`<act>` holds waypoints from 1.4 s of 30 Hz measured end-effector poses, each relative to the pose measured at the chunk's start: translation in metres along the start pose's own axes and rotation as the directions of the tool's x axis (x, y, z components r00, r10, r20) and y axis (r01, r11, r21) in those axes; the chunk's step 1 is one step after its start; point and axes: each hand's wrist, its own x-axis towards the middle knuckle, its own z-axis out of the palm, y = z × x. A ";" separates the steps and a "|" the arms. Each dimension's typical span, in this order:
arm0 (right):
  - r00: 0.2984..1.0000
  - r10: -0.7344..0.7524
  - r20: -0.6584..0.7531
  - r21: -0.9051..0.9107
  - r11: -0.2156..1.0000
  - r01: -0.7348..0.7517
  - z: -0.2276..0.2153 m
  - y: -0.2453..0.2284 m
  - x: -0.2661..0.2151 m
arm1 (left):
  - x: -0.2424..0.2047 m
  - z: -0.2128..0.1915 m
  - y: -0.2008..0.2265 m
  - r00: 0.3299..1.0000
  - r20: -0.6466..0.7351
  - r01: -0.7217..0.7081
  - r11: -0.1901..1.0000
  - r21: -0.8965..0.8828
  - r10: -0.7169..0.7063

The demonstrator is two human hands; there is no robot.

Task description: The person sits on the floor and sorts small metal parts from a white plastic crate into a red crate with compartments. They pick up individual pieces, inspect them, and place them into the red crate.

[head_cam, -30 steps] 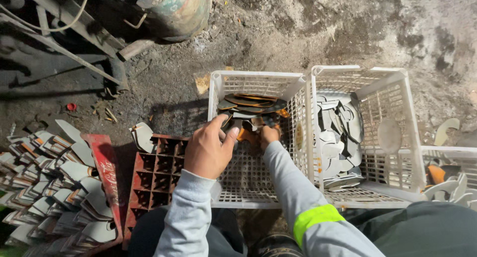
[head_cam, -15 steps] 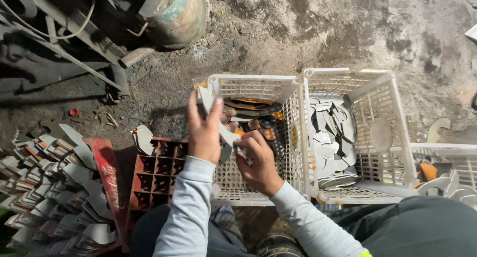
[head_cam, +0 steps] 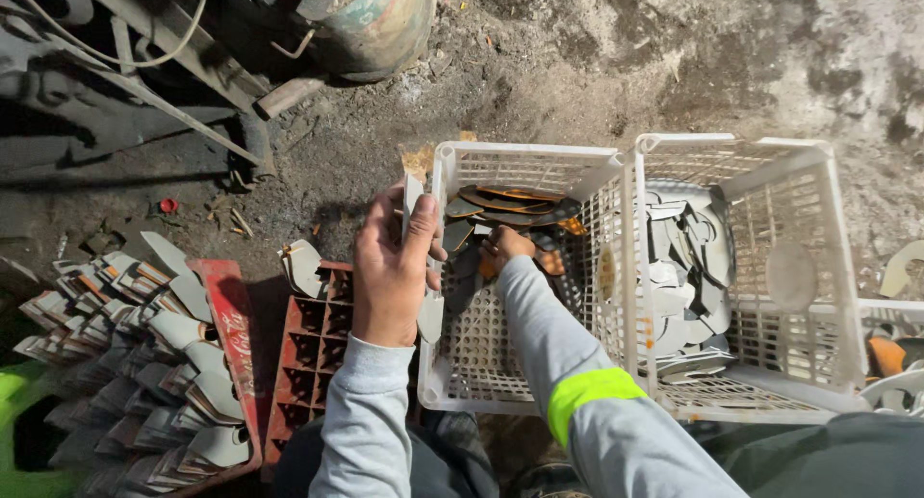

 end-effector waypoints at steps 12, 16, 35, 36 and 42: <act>0.941 -0.288 0.179 -0.139 0.939 0.314 -0.059 -0.019 -0.111 | 0.007 -0.012 -0.016 0.990 -0.007 0.137 0.987 -0.086 -0.138; 0.624 -0.602 0.498 -0.223 0.607 0.763 -0.065 -0.050 -0.265 | 0.012 0.000 -0.048 0.994 0.050 0.094 0.991 0.092 -0.099; -0.106 -0.126 0.986 0.031 -0.490 0.871 -0.026 -0.201 -0.399 | 0.019 -0.001 -0.094 0.817 0.514 0.096 0.940 0.326 -0.261; -0.046 -0.059 0.997 0.015 -0.449 0.894 -0.027 -0.210 -0.403 | 0.022 0.001 -0.100 0.828 0.515 0.069 0.952 0.297 -0.221; -0.105 0.000 0.994 0.103 -0.185 0.977 0.013 -0.203 -0.387 | 0.002 0.036 -0.058 0.871 0.449 0.282 0.952 -0.120 -0.201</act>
